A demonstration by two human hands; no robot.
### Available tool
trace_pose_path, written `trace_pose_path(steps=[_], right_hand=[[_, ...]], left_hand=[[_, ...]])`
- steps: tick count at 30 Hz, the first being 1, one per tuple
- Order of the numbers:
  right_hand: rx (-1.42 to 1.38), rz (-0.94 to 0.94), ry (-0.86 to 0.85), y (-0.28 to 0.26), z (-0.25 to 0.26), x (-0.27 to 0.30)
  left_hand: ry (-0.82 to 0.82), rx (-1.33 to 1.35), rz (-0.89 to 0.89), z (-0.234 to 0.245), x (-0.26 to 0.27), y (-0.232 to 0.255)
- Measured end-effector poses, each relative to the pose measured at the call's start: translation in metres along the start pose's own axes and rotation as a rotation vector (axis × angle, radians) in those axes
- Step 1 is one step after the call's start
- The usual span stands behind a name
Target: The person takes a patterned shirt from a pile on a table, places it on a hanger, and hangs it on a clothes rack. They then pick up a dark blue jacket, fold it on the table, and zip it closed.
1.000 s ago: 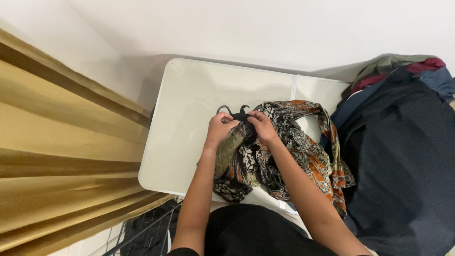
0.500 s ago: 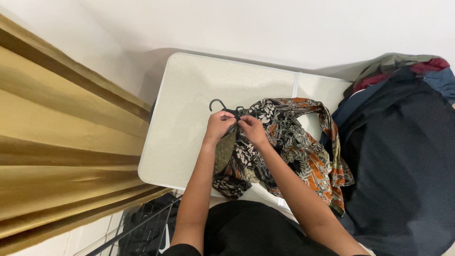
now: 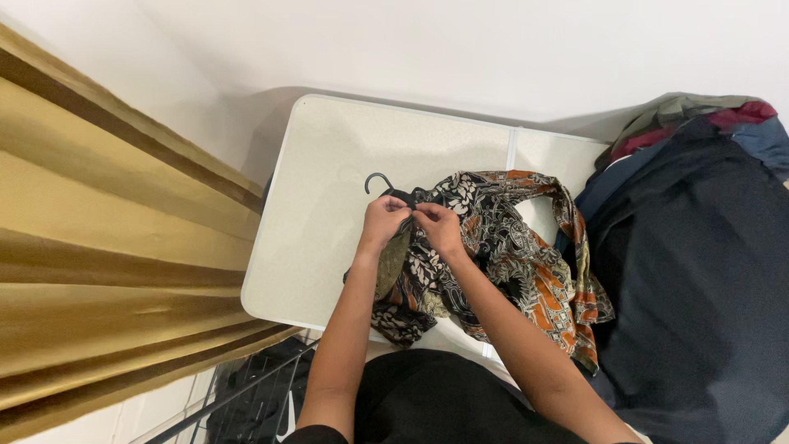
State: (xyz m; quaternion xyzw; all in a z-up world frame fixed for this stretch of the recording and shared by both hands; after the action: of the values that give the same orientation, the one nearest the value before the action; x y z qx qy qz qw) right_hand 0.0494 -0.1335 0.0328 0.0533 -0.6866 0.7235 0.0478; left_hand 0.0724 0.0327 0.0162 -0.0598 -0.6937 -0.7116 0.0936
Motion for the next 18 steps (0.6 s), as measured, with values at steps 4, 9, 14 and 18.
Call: trace_pose_path(steps=[4, 9, 14, 18], right_hand=[[-0.055, 0.003, -0.091, 0.001, 0.001, 0.002], [-0.355, -0.314, -0.139, 0.032, 0.003, -0.004], [-0.538, -0.505, -0.229, 0.052, 0.005, -0.003], [-0.503, -0.558, -0.354, 0.056, 0.008, -0.009]], left_hand=[[-0.068, 0.001, 0.035, 0.001, -0.003, 0.000], [-0.157, -0.098, -0.020, -0.005, 0.001, 0.004], [-0.207, -0.126, -0.077, -0.008, 0.002, 0.004], [-0.219, -0.103, -0.107, -0.009, 0.010, 0.020]])
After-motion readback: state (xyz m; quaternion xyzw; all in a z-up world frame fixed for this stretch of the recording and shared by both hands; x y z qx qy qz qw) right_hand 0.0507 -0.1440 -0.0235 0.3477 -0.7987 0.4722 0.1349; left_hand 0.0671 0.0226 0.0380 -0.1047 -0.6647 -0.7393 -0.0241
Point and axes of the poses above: each hand's wrist, its own x-axis away from the middle knuckle, its own z-axis out of the back of the hand, y = z × x, the point moved 7 cm from there along -x, towards the middle knuckle, and after that the axes turned 1 degree about -z, right-handed, at the moved point
